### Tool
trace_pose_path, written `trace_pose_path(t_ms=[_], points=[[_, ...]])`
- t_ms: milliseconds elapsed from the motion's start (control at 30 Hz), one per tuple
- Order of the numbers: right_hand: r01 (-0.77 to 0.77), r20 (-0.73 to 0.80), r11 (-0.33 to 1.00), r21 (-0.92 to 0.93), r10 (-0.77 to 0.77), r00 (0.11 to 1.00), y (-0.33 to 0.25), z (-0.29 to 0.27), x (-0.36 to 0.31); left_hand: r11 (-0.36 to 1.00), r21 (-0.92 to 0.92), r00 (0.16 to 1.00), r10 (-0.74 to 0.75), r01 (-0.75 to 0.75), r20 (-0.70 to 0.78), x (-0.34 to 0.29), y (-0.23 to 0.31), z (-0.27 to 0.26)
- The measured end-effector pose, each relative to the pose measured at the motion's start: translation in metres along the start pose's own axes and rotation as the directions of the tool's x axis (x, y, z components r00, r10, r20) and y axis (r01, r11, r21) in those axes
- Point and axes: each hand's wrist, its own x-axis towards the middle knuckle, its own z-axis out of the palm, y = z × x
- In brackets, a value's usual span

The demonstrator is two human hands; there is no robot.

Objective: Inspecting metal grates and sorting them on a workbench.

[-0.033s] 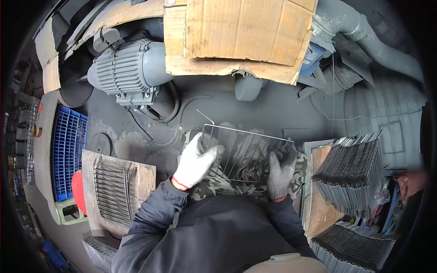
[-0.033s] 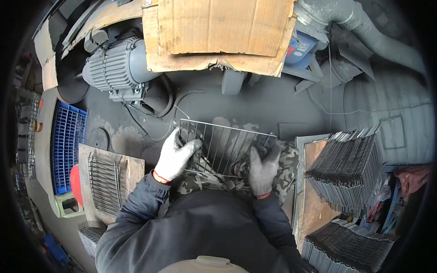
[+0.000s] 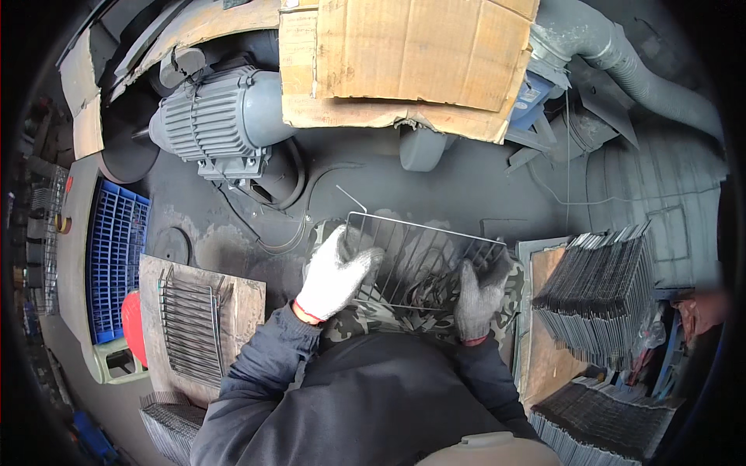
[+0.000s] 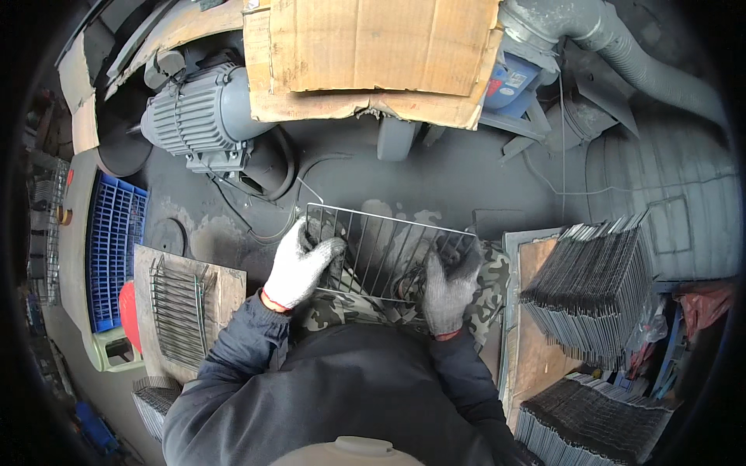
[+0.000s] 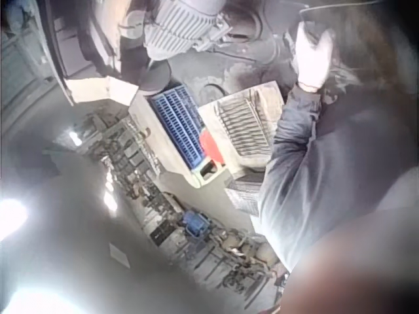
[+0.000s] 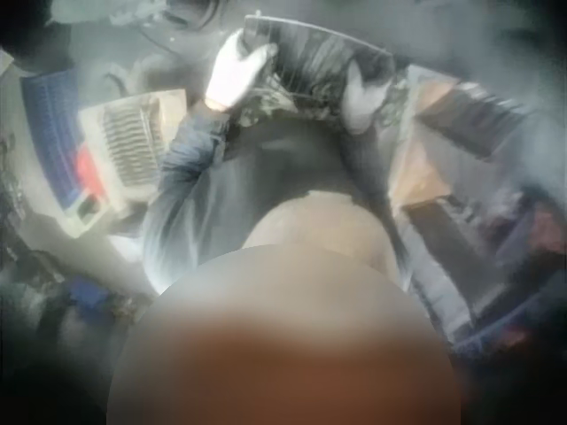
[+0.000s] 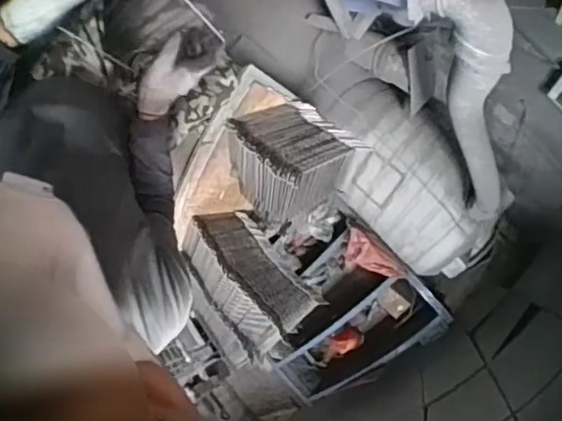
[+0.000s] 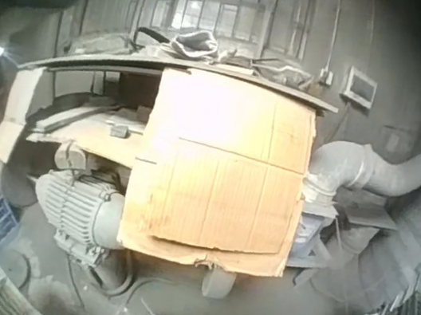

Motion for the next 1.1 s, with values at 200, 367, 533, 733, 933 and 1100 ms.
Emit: trace_pose_path(t_ms=[200,367,533,733,933,1100], points=[[0.061,0.087,0.978,0.202,-0.080,0.993,-0.003,-0.017,-0.003,0.995,-0.043,0.994,0.094,-0.091,0.059,-0.006,0.006,-0.001],[-0.038,0.071,0.973,0.226,0.022,0.997,-0.009,-0.019,0.011,0.975,0.041,0.974,0.218,-0.220,0.057,0.000,0.016,-0.001],[0.002,0.073,0.970,0.242,-0.020,0.997,-0.017,-0.015,0.019,0.959,0.052,0.960,0.280,-0.279,-0.007,0.003,0.026,0.002],[0.009,0.099,0.970,0.242,-0.034,0.995,-0.035,-0.017,0.022,0.990,-0.062,0.991,0.124,-0.127,-0.049,0.004,0.024,0.003],[0.071,0.132,0.988,0.134,-0.088,0.987,-0.029,-0.011,0.028,0.984,-0.058,0.984,0.167,-0.171,-0.065,0.001,0.022,0.002],[-0.082,0.186,0.955,0.287,0.028,0.982,0.006,-0.005,0.055,0.995,-0.014,0.991,0.102,-0.104,-0.086,0.014,0.005,0.007]])
